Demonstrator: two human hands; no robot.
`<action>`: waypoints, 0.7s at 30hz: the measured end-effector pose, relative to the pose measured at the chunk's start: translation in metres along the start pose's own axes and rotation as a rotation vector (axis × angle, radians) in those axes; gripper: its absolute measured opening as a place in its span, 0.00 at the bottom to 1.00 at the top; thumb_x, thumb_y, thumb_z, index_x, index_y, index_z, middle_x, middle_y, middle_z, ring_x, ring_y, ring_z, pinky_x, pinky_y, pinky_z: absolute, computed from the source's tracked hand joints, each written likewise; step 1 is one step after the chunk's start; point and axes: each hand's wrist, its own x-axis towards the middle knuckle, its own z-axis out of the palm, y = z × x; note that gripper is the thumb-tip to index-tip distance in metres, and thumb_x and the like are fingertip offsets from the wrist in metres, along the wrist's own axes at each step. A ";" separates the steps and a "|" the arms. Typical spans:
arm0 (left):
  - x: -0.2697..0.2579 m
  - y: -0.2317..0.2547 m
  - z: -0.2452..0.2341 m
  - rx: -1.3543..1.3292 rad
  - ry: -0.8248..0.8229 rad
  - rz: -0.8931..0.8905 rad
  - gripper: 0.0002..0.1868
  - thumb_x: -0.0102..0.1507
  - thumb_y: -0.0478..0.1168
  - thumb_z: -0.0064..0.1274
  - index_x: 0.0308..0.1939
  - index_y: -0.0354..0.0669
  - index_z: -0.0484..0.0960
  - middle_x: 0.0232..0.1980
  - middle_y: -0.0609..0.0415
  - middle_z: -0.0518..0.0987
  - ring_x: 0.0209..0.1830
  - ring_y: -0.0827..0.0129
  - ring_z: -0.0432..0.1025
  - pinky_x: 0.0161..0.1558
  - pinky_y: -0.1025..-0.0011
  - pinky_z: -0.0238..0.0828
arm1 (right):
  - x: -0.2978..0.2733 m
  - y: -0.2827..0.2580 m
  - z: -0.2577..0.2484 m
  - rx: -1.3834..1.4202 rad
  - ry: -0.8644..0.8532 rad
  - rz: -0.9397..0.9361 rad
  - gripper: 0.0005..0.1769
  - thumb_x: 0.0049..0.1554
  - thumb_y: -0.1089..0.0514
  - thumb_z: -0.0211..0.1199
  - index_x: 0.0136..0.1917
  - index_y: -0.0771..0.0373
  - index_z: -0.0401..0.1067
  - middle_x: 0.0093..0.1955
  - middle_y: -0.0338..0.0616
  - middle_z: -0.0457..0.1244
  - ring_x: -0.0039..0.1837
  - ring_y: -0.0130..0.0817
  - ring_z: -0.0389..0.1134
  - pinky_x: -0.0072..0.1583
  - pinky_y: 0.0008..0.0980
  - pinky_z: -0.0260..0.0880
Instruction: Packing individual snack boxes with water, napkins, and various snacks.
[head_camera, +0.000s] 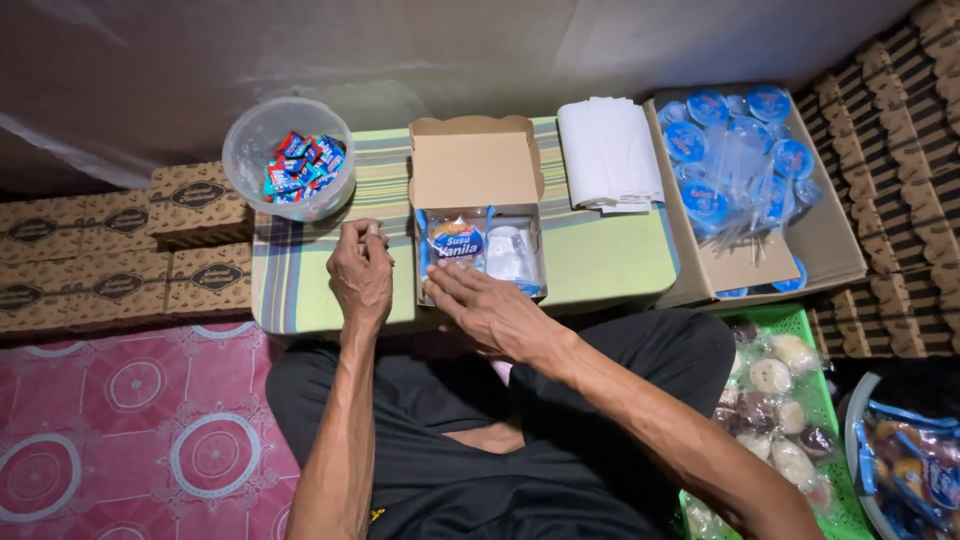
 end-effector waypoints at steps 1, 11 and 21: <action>0.000 0.000 0.000 -0.007 0.000 -0.006 0.09 0.72 0.42 0.44 0.45 0.46 0.80 0.34 0.54 0.82 0.27 0.64 0.77 0.40 0.56 0.74 | -0.001 0.002 0.006 -0.023 -0.003 0.000 0.32 0.57 0.51 0.63 0.70 0.70 0.66 0.69 0.64 0.63 0.73 0.57 0.63 0.74 0.46 0.60; 0.027 0.016 -0.024 -0.187 -0.134 -0.105 0.09 0.71 0.40 0.44 0.43 0.44 0.80 0.32 0.52 0.82 0.24 0.69 0.75 0.29 0.69 0.77 | -0.036 0.016 -0.036 0.267 0.557 0.065 0.22 0.54 0.58 0.73 0.59 0.70 0.74 0.63 0.60 0.67 0.66 0.59 0.69 0.68 0.48 0.71; 0.197 -0.031 -0.050 0.619 -0.472 0.207 0.18 0.63 0.46 0.58 0.53 0.43 0.83 0.50 0.36 0.81 0.54 0.39 0.75 0.54 0.44 0.70 | -0.088 0.075 0.001 0.247 0.659 0.700 0.07 0.63 0.60 0.64 0.55 0.64 0.76 0.56 0.49 0.69 0.61 0.47 0.72 0.60 0.39 0.75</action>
